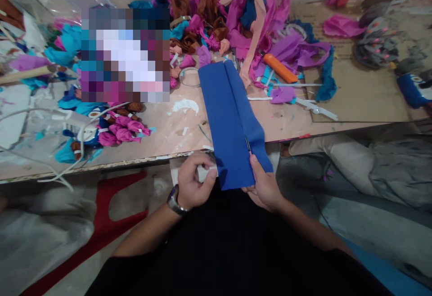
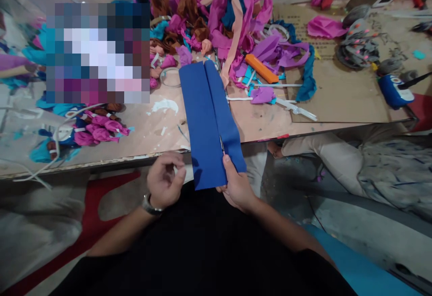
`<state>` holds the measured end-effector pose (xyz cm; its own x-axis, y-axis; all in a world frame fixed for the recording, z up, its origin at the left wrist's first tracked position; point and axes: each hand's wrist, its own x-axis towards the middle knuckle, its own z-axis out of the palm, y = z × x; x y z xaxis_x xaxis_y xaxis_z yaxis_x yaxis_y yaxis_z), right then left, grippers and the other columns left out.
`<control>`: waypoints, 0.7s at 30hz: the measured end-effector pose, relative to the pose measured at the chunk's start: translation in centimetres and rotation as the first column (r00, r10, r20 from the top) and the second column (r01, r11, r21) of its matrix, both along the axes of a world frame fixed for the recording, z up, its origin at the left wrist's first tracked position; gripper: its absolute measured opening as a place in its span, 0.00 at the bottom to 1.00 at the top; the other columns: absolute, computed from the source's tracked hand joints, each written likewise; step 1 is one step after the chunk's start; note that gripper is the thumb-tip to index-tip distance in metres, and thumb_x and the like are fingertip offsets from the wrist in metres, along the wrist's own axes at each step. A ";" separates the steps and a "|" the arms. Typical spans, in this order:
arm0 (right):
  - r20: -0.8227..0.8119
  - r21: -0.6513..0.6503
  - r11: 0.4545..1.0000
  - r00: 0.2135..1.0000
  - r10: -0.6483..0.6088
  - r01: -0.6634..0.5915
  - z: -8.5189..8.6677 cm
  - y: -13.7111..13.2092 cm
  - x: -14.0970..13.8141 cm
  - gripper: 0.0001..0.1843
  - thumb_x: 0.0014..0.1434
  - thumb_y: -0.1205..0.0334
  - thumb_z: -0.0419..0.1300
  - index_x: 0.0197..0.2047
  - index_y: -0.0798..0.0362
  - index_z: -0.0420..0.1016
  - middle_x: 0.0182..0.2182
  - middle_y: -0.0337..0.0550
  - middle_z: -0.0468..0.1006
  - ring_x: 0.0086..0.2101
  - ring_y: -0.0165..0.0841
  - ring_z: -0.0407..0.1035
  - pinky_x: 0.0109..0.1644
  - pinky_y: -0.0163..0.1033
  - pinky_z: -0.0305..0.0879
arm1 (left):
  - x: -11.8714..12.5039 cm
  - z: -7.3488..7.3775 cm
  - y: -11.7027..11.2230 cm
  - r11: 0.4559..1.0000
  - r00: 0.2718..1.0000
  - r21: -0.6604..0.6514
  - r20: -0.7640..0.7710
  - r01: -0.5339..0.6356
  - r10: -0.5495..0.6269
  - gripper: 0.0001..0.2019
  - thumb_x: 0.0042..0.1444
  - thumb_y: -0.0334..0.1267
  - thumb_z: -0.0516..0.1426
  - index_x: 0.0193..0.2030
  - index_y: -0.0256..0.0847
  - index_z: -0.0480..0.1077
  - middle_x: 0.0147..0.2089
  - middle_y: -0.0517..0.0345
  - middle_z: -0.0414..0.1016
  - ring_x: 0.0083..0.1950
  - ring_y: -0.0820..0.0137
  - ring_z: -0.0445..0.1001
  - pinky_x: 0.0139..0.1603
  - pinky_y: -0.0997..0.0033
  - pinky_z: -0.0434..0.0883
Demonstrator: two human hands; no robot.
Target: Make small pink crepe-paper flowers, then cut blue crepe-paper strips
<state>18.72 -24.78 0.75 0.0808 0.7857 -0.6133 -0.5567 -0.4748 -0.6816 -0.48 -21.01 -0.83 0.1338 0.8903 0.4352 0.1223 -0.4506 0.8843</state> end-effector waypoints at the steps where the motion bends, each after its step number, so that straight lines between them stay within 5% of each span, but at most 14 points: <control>1: -0.002 0.000 1.000 1.000 0.004 -0.004 -0.1 -0.3 0.2 0.27 0.58 0.34 0.70 0.31 0.47 0.67 0.10 0.25 0.56 0.11 0.25 0.48 0.16 0.34 0.52 | 0.0 -0.7 -1.4 0.989 0.999 -0.145 0.039 0.030 -0.025 0.07 0.64 0.38 0.64 0.46 0.42 0.71 0.37 0.58 0.69 0.40 0.69 0.71 0.45 0.68 0.70; 3: 0.004 -0.004 1.000 1.000 0.012 -0.012 -0.5 -0.7 0.5 0.27 0.56 0.33 0.71 0.32 0.47 0.67 0.11 0.25 0.58 0.12 0.26 0.48 0.15 0.35 0.53 | 0.3 -1.9 -3.4 0.862 0.989 -0.488 0.117 0.138 -0.093 0.10 0.65 0.42 0.65 0.47 0.42 0.70 0.38 0.60 0.70 0.37 0.72 0.70 0.42 0.72 0.70; 5: 0.014 -0.013 1.000 1.000 0.023 -0.023 -0.8 -1.0 0.6 0.28 0.54 0.33 0.72 0.34 0.47 0.68 0.11 0.25 0.60 0.12 0.26 0.49 0.15 0.35 0.54 | 1.0 -2.7 -4.0 0.695 0.948 -0.658 0.298 0.290 -0.114 0.19 0.64 0.49 0.66 0.55 0.41 0.71 0.46 0.53 0.77 0.43 0.70 0.76 0.49 0.69 0.74; 7: 0.022 -0.021 0.999 0.999 0.035 -0.034 -1.1 -1.2 0.7 0.30 0.51 0.32 0.74 0.34 0.47 0.69 0.12 0.26 0.61 0.12 0.26 0.51 0.15 0.35 0.54 | 1.7 -3.1 -3.4 0.572 0.882 -0.723 0.470 0.387 -0.002 0.27 0.61 0.55 0.68 0.60 0.41 0.72 0.56 0.47 0.79 0.54 0.64 0.79 0.59 0.64 0.75; 11: 0.029 -0.005 0.999 0.998 0.052 -0.052 -1.2 -1.5 0.6 0.32 0.47 0.31 0.75 0.34 0.47 0.68 0.12 0.25 0.60 0.12 0.26 0.50 0.15 0.34 0.52 | 2.9 -2.6 -1.2 0.346 0.815 -0.801 0.561 0.489 0.148 0.31 0.52 0.59 0.73 0.52 0.36 0.79 0.52 0.43 0.85 0.50 0.58 0.84 0.59 0.56 0.78; 13: 0.022 0.004 0.997 0.997 0.072 -0.072 -1.1 -1.6 0.6 0.32 0.48 0.30 0.74 0.32 0.46 0.67 0.12 0.25 0.59 0.12 0.25 0.48 0.15 0.34 0.49 | 3.3 -2.1 -0.5 0.320 0.828 -0.826 0.534 0.465 0.174 0.30 0.49 0.57 0.74 0.51 0.36 0.81 0.50 0.43 0.86 0.48 0.57 0.85 0.57 0.56 0.79; 21: 0.063 -0.045 0.998 0.997 0.047 -0.044 -0.8 -1.7 0.0 0.31 0.51 0.29 0.72 0.36 0.47 0.70 0.12 0.27 0.62 0.12 0.27 0.53 0.15 0.35 0.54 | 3.7 -1.7 -0.4 0.451 0.898 -0.837 0.414 0.311 0.147 0.27 0.49 0.55 0.75 0.47 0.35 0.83 0.47 0.45 0.87 0.45 0.61 0.85 0.53 0.61 0.81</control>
<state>18.71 -26.45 -0.08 0.0859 0.7620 -0.6419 -0.4901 -0.5286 -0.6931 3.18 -21.38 -2.55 0.2623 0.8044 -0.5330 -0.3042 0.5931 0.7454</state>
